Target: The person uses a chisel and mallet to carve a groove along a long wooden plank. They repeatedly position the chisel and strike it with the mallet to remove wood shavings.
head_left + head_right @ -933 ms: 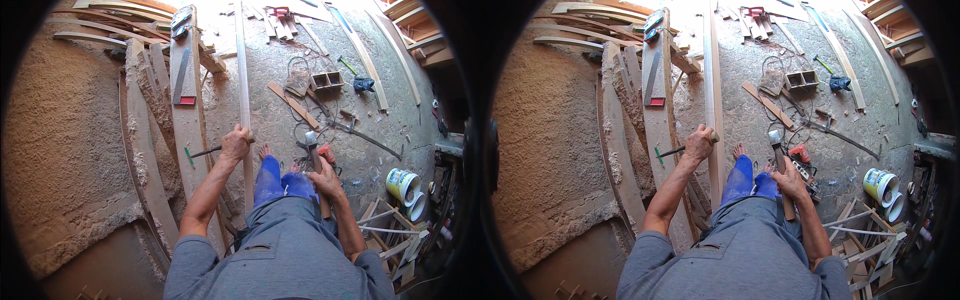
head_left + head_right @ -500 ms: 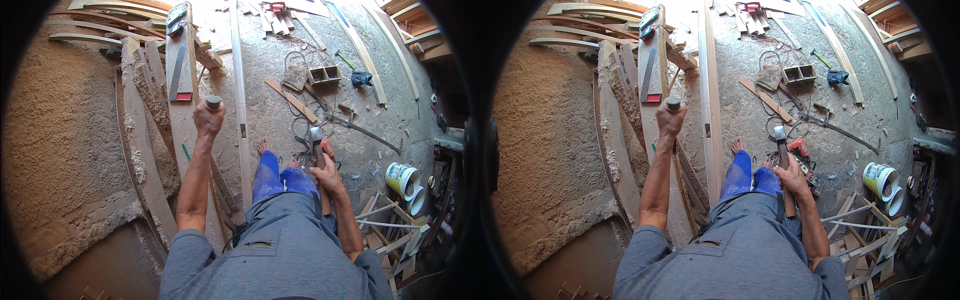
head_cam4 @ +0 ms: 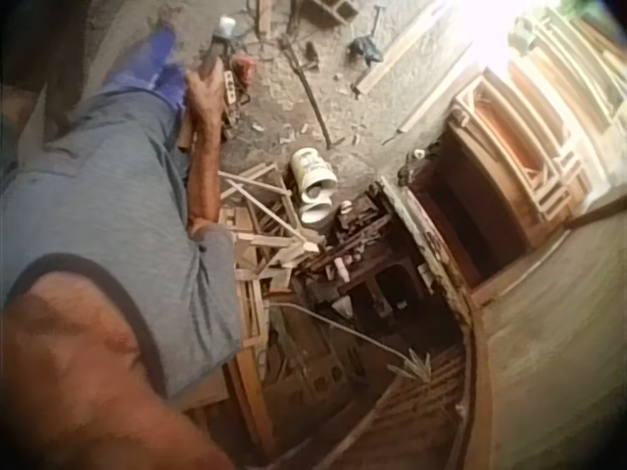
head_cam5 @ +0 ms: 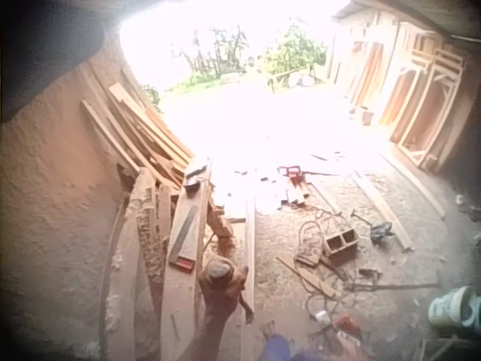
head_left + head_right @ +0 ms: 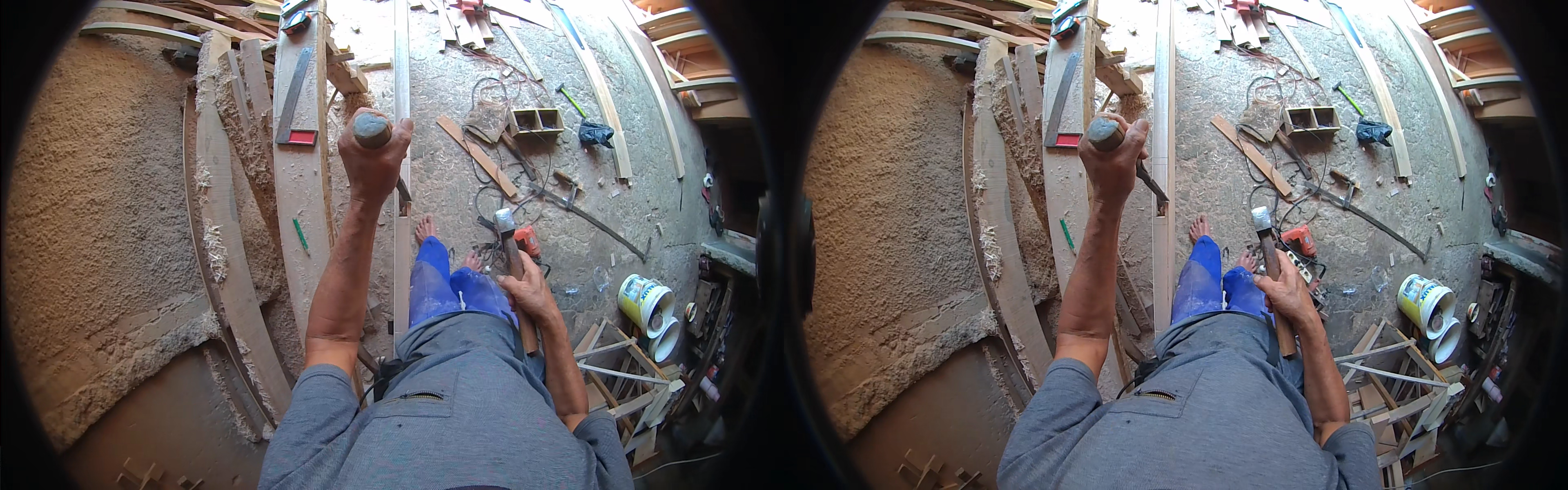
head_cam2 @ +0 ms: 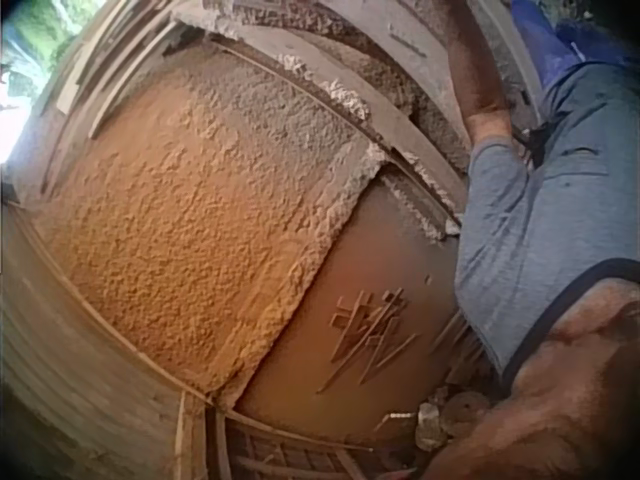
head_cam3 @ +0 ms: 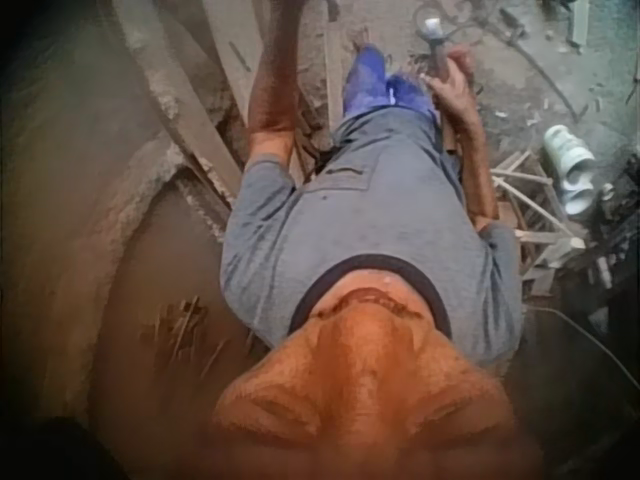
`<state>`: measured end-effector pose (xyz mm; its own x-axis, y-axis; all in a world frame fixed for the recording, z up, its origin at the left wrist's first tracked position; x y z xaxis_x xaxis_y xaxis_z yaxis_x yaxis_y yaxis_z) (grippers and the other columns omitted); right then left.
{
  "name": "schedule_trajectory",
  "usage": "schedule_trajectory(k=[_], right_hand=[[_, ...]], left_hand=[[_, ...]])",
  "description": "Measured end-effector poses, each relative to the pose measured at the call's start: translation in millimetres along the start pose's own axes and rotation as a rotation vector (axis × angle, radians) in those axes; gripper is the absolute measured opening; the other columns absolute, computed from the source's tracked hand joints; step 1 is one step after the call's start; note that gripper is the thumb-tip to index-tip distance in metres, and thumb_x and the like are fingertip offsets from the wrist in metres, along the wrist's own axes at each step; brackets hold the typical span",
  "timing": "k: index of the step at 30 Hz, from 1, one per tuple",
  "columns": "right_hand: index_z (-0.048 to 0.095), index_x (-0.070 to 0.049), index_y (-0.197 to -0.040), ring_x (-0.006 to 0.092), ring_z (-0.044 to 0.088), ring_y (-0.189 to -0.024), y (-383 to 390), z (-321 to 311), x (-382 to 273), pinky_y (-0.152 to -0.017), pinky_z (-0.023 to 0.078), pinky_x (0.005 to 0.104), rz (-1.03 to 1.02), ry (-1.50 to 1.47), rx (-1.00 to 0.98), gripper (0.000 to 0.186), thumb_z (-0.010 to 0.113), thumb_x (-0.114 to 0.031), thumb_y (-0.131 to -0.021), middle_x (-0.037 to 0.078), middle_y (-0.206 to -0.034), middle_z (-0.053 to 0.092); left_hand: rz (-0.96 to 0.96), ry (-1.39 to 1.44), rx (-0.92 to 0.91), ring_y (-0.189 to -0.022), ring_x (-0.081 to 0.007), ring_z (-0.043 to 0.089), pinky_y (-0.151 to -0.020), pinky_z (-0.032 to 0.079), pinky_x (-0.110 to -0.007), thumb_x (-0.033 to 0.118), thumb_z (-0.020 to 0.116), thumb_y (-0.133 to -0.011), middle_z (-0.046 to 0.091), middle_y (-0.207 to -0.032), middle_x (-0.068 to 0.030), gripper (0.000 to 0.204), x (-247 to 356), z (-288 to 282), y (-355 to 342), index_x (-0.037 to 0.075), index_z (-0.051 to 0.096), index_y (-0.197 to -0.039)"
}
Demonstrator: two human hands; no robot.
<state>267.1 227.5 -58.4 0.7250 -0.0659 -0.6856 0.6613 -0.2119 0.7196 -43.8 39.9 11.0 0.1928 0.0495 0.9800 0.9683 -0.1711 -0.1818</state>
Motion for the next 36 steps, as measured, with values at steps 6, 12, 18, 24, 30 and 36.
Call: schedule_trajectory(k=[6,12,18,24,30,36], right_hand=[[0.048,0.0,-0.141,0.0138,0.059,-0.056,-1,-1,-15,-0.05,0.049,0.0321,-0.052,0.104,0.035,0.063,0.074,-0.018,-0.086,0.007,-0.077,0.061],[0.044,-0.002,-0.146,0.0217,0.066,-0.061,11,7,-101,-0.057,0.054,0.0377,-0.475,0.267,0.104,0.067,0.074,-0.016,-0.088,0.013,-0.083,0.067],[0.04,-0.007,-0.15,0.0225,0.067,-0.065,64,11,-257,-0.059,0.053,0.0377,-1.142,0.391,0.255,0.069,0.073,-0.007,-0.09,0.012,-0.082,0.066],[0.041,-0.006,-0.145,0.0398,0.074,-0.079,-1,39,-249,-0.07,0.059,0.0518,-0.751,1.112,0.09,0.06,0.063,-0.001,-0.09,0.029,-0.092,0.069],[0.046,-0.005,-0.145,0.0296,0.071,-0.069,8,16,-269,-0.067,0.059,0.0443,-0.911,0.776,0.0,0.057,0.065,-0.004,-0.09,0.02,-0.08,0.068],[0.053,-0.008,-0.136,0.0185,0.066,-0.057,39,1,-339,-0.056,0.056,0.0344,-1.496,0.555,0.531,0.044,0.069,-0.008,-0.096,0.008,-0.073,0.067]], left_hand=[[-0.005,0.006,-0.005,-0.063,-0.0064,0.059,-0.058,0.051,-0.027,0.007,0.081,-0.082,0.061,-0.07,0.0016,0.023,8,-2,-5,0.006,0.059,-0.081],[0.233,-0.277,-0.038,-0.062,-0.0162,0.066,-0.06,0.055,-0.034,0.013,0.082,-0.081,0.065,-0.07,-0.0063,0.025,21,30,6,0.005,0.06,-0.085],[0.271,-0.381,-0.026,-0.067,-0.0195,0.07,-0.063,0.057,-0.036,0.011,0.083,-0.078,0.067,-0.072,-0.0098,0.026,10,24,14,0.005,0.059,-0.083],[0.383,-0.288,-0.077,-0.098,-0.0206,0.069,-0.087,0.056,-0.037,0.01,0.083,-0.082,0.071,-0.108,-0.0115,0.037,0,32,22,0.0,0.066,-0.113],[-0.167,0.163,-0.293,-0.076,-0.0128,0.069,-0.071,0.058,-0.03,0.014,0.085,-0.084,0.074,-0.091,-0.0062,0.026,-34,40,-6,0.003,0.072,-0.103],[0.086,-0.187,-0.038,-0.07,-0.0131,0.067,-0.065,0.055,-0.031,0.014,0.085,-0.085,0.07,-0.078,-0.0049,0.023,-43,40,-4,0.004,0.065,-0.085]])
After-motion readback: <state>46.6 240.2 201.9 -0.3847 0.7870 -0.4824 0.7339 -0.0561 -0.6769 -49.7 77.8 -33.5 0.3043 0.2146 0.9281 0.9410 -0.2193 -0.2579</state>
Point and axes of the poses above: each hand's wrist, its own y-axis away from the middle knuckle, its own z-axis out of the palm, x = y × z, the point moved 5 cm from there along -y, towards the middle knuckle
